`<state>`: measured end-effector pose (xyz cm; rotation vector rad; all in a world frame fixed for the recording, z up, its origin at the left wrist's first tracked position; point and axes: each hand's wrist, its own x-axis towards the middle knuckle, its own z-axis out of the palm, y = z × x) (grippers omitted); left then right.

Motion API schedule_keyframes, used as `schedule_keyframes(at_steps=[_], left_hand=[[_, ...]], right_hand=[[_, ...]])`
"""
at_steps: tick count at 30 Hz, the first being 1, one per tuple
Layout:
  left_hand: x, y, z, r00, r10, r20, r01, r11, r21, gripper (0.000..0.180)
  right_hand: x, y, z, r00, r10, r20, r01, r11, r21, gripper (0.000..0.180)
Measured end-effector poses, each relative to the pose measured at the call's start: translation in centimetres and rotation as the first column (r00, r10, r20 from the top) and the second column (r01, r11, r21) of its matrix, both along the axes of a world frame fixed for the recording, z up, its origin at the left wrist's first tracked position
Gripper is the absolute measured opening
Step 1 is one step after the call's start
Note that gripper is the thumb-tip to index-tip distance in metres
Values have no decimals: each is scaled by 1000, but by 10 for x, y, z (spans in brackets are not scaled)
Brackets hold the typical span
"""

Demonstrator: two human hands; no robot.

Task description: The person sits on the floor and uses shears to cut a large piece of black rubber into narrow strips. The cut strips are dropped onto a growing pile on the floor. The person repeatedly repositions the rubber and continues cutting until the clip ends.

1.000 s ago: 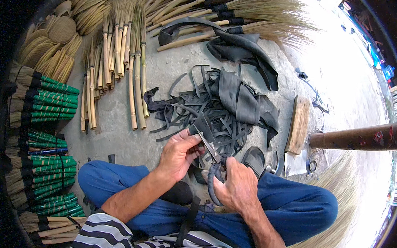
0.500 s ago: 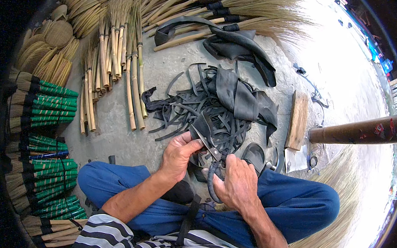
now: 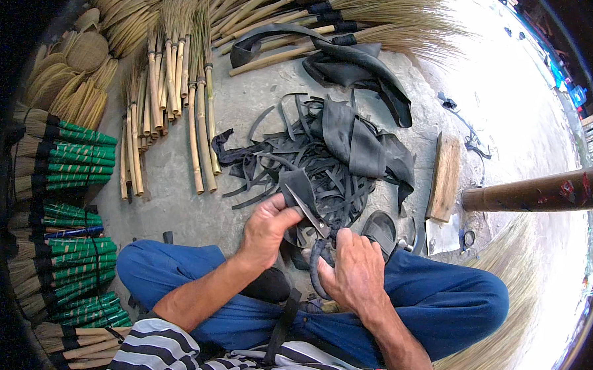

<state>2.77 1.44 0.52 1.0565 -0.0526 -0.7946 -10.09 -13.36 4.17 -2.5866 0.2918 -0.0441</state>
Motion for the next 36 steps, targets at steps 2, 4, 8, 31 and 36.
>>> schedule_keyframes(at_steps=[2,4,8,31,36], left_hand=[[-2,0,1,999,-30,35,28,997,66,25],[-2,0,1,999,-34,15,33,998,44,25],[1,2,0,999,-42,-21,43,998,48,24],[-2,2,0,984,32,-177,-28,999,26,18],[2,1,2,983,104,-152,-103,995,12,16]], right_hand=[[-1,-1,1,1000,-10,-16,10,1000,2,48],[-2,-2,3,993,-22,-116,29,998,62,50],[-2,-2,8,969,-26,-247,65,986,153,49],[-5,-2,4,961,13,-277,25,991,134,47],[-5,1,-2,995,28,-101,-26,999,19,43]])
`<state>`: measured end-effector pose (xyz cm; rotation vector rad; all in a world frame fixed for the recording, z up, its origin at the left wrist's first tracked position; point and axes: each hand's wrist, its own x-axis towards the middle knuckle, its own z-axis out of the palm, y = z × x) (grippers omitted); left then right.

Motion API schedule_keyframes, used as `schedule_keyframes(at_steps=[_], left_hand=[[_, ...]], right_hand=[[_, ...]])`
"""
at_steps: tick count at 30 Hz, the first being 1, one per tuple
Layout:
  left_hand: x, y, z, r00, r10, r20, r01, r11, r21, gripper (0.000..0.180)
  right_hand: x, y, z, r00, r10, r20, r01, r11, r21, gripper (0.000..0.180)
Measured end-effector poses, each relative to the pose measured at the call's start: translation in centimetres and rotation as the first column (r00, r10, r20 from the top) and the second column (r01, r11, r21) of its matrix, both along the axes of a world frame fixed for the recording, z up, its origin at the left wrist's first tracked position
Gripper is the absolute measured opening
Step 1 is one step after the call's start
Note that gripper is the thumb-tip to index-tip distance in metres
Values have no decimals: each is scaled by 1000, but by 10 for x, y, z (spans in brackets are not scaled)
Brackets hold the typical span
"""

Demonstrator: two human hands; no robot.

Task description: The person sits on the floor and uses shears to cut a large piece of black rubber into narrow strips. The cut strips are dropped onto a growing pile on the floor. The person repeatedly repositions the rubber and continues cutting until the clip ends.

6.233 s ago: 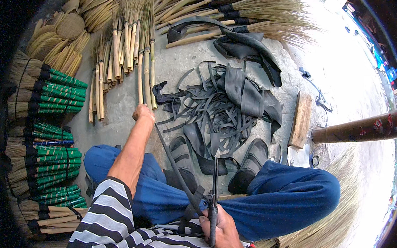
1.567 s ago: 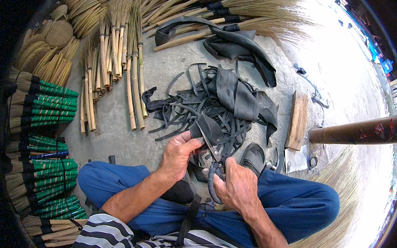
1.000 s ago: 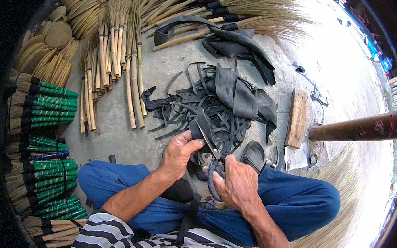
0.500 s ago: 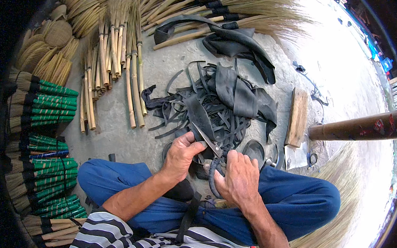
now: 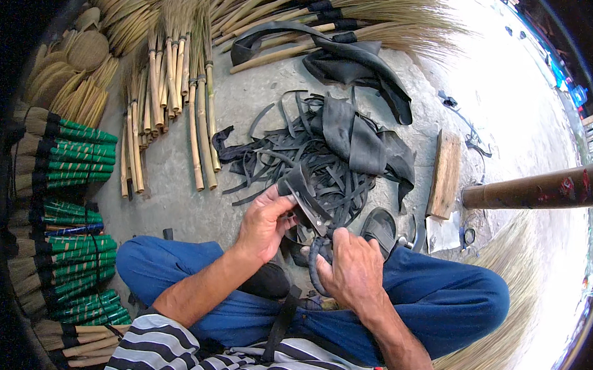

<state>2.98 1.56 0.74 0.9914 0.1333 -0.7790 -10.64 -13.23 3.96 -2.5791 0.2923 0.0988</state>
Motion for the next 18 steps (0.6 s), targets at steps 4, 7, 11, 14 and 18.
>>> schedule_keyframes(at_steps=[4,7,11,14,18], left_hand=[[-14,-3,-1,986,-119,121,114,992,48,19],[-14,-1,-1,980,-126,151,121,992,41,22],[-10,2,-1,983,-136,127,141,990,-31,24],[-4,3,-1,981,-185,64,173,973,153,25],[4,4,-1,998,-55,-40,55,998,14,21]], right_hand=[[0,-2,1,997,-27,67,31,997,-67,44],[0,-2,5,999,-37,9,37,999,-16,45],[0,-1,9,992,-45,-114,52,997,58,43],[-2,-1,9,984,-53,-169,72,992,105,41],[-2,-1,6,993,-17,-115,28,995,94,40]])
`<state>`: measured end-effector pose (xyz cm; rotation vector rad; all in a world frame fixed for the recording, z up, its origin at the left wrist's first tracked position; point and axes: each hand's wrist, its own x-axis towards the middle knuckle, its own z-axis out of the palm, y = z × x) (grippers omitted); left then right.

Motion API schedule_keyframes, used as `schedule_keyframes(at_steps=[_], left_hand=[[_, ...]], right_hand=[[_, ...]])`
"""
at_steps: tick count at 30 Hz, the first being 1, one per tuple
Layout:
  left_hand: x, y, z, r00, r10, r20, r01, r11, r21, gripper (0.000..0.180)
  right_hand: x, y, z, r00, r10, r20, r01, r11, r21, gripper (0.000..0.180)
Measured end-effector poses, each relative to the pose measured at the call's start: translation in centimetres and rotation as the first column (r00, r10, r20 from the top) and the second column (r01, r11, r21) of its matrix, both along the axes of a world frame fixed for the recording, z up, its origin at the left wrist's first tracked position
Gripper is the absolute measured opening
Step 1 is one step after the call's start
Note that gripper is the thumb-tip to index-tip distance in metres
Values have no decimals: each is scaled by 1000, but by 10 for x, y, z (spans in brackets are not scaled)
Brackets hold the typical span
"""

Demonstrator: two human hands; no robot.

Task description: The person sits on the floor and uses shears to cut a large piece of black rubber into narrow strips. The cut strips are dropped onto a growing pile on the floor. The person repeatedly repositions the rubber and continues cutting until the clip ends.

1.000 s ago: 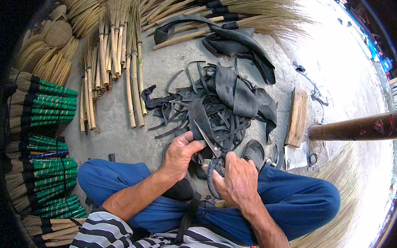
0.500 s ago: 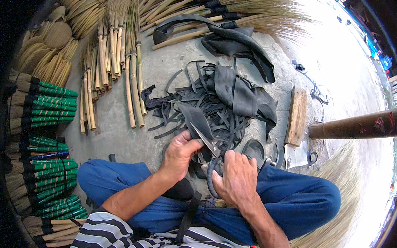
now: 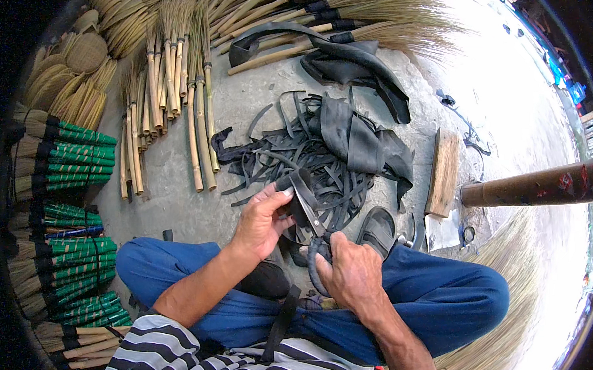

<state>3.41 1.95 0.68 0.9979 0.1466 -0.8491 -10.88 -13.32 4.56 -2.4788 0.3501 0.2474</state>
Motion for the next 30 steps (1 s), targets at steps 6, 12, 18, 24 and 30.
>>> schedule_keyframes(at_steps=[6,12,18,24,30], left_hand=[[-11,-4,2,989,-43,138,52,997,-59,16],[-15,-5,1,992,-24,125,29,999,-46,19],[-7,-1,1,998,-38,58,38,999,1,15],[-3,-3,3,997,25,71,-21,998,-53,16],[-18,-6,0,981,-51,189,61,997,-51,22]], right_hand=[[1,1,-3,973,6,230,31,987,-157,42],[1,0,1,998,-15,68,20,998,-67,44],[-2,2,0,999,-33,-10,33,999,-2,39],[-1,2,-5,987,17,161,0,995,-101,41],[-1,0,0,986,-14,168,34,993,-114,45]])
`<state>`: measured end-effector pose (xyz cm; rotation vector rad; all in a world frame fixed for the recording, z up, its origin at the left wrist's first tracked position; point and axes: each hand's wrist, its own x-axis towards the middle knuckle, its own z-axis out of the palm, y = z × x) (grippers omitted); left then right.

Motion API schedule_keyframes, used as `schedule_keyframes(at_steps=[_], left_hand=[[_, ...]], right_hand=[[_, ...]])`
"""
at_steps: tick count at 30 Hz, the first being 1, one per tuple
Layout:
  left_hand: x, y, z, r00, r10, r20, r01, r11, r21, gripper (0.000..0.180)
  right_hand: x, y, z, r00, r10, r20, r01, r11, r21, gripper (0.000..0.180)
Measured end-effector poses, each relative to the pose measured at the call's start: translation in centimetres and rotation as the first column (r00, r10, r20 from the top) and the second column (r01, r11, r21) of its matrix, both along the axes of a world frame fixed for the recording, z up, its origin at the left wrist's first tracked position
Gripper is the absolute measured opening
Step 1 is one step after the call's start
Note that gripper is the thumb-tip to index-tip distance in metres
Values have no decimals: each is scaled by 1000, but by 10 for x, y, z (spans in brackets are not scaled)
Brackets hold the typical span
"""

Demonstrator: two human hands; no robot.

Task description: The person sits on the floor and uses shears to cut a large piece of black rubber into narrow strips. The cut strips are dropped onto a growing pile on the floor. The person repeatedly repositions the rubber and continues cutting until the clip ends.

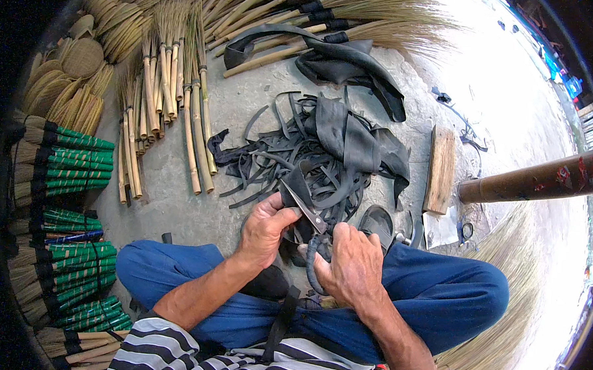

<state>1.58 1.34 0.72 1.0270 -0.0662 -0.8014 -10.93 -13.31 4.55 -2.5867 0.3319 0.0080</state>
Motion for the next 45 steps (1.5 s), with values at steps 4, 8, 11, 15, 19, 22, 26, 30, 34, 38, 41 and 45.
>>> schedule_keyframes(at_steps=[4,8,11,15,19,22,26,30,34,38,41,45], left_hand=[[4,5,-1,998,-26,-64,28,999,32,21],[8,4,-1,996,-6,-90,10,999,47,22],[18,5,1,983,51,-175,-46,998,31,21],[12,3,0,991,78,-112,-78,997,5,17],[-4,-1,-5,996,1,-91,0,1000,3,14],[-2,1,-6,995,10,-101,-7,1000,27,15],[0,2,-4,992,3,-125,0,1000,18,16],[8,4,-1,984,49,-170,-41,998,50,16],[15,7,1,977,128,-173,-124,992,31,12],[-2,4,2,1000,15,-26,-13,997,76,14],[-3,4,1,996,24,-88,-18,998,64,15],[1,6,-3,996,20,-83,-12,996,91,16]], right_hand=[[1,2,4,991,-13,-133,21,998,56,42],[-1,2,4,980,-7,-201,27,995,95,38],[-3,2,2,984,5,-178,15,994,112,35],[-1,2,-4,999,30,14,-30,999,15,36],[1,1,-6,994,-8,112,14,998,-53,38],[-1,3,-3,999,-19,-31,20,999,27,39],[-1,3,2,989,-13,-147,23,997,71,37],[-1,3,0,983,-4,-182,21,996,91,38],[-1,3,-5,996,43,-75,-38,997,63,39],[-1,3,-7,995,15,101,-8,997,-73,38],[-1,2,-6,999,-2,49,4,999,-46,39],[-2,2,-3,996,10,-91,-8,1000,18,38]])
